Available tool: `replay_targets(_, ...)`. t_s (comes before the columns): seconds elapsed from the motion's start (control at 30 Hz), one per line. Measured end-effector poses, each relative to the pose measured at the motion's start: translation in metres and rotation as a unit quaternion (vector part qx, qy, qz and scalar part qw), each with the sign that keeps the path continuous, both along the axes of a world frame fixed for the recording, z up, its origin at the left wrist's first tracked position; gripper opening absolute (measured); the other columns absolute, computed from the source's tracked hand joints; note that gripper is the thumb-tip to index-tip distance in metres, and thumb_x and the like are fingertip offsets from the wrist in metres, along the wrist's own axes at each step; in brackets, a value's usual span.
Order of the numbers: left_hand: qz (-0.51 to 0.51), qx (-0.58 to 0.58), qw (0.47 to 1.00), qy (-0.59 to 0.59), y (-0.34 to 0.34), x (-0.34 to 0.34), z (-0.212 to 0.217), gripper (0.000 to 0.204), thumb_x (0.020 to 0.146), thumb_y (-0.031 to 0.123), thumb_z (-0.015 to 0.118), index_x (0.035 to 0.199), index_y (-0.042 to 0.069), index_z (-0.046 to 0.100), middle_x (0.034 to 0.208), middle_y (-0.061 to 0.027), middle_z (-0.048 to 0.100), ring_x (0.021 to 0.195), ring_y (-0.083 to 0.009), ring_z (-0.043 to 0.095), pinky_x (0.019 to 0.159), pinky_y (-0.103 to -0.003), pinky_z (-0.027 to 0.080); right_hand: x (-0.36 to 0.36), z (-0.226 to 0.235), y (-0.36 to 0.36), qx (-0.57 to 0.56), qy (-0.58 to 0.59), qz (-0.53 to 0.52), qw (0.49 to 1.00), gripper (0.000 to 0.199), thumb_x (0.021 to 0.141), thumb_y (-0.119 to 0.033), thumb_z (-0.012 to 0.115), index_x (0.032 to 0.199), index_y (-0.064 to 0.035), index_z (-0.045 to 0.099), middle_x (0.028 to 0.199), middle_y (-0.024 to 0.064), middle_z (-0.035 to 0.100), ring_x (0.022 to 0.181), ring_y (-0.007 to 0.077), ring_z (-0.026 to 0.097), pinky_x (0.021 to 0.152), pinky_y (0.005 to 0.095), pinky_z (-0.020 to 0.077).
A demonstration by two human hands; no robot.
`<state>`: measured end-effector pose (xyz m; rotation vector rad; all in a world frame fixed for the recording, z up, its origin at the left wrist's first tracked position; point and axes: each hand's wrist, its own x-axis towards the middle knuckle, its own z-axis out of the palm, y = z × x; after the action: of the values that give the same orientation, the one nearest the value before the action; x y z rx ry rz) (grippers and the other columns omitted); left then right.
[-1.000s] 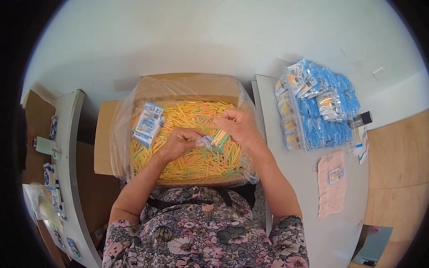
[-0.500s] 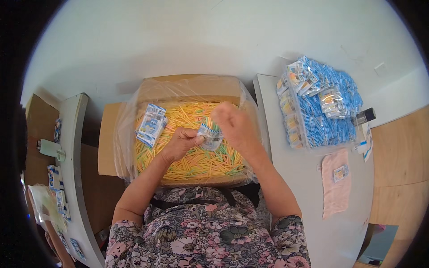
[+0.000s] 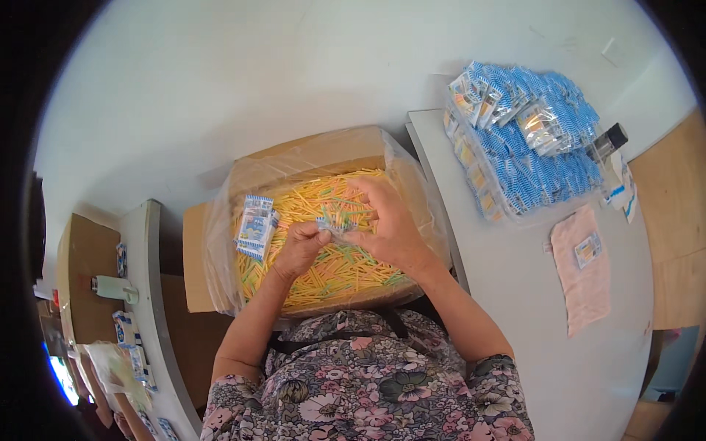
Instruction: Packing small yellow sticks into blue plastic packets.
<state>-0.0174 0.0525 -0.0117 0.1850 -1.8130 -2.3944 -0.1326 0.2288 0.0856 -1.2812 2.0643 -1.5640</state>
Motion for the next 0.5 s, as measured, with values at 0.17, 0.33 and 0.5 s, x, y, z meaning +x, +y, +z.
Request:
replay_targets(0.17, -0.007, 0.003, 1.000, 0.021, 0.003, 0.005, 0.001, 0.015, 0.090, 0.009, 0.060, 0.100, 0.000, 0.067, 0.099, -0.0021, 0.067, 0.090, -0.0095, 0.059, 0.085, -0.026, 0.047, 0.016, -0.011, -0.001, 0.028, -0.099, 0.048, 0.994, 0.067, 0.072, -0.003, 0.071, 0.133, -0.0071, 0.044, 0.111, 0.0074, 0.061, 0.097, 0.0158, 0.059, 0.075, 0.0281, 0.0483)
replay_targets(0.33, 0.014, 0.055, 0.998, 0.035, 0.017, -0.011, 0.002, 0.015, 0.090, 0.007, 0.059, 0.103, 0.001, 0.065, 0.099, -0.0014, 0.065, 0.090, -0.0092, 0.057, 0.083, -0.026, 0.046, 0.018, -0.033, 0.003, -0.039, -0.092, -0.040, 0.994, 0.050, 0.074, -0.002, 0.070, 0.121, -0.0039, 0.053, 0.102, 0.0087, 0.064, 0.089, 0.0158, 0.062, 0.072, 0.0309, 0.0505)
replay_targets(0.5, 0.020, -0.084, 0.994, 0.069, 0.015, -0.012, 0.005, 0.007, 0.085, 0.005, 0.060, 0.091, 0.004, 0.062, 0.088, -0.0007, 0.059, 0.081, -0.0105, 0.054, 0.074, -0.026, 0.044, 0.022, -0.049, 0.016, -0.060, 0.027, -0.067, 0.996, 0.022, 0.081, -0.012, 0.068, 0.099, -0.0028, 0.062, 0.082, 0.0136, 0.063, 0.072, 0.0257, 0.063, 0.062, 0.0336, 0.0472)
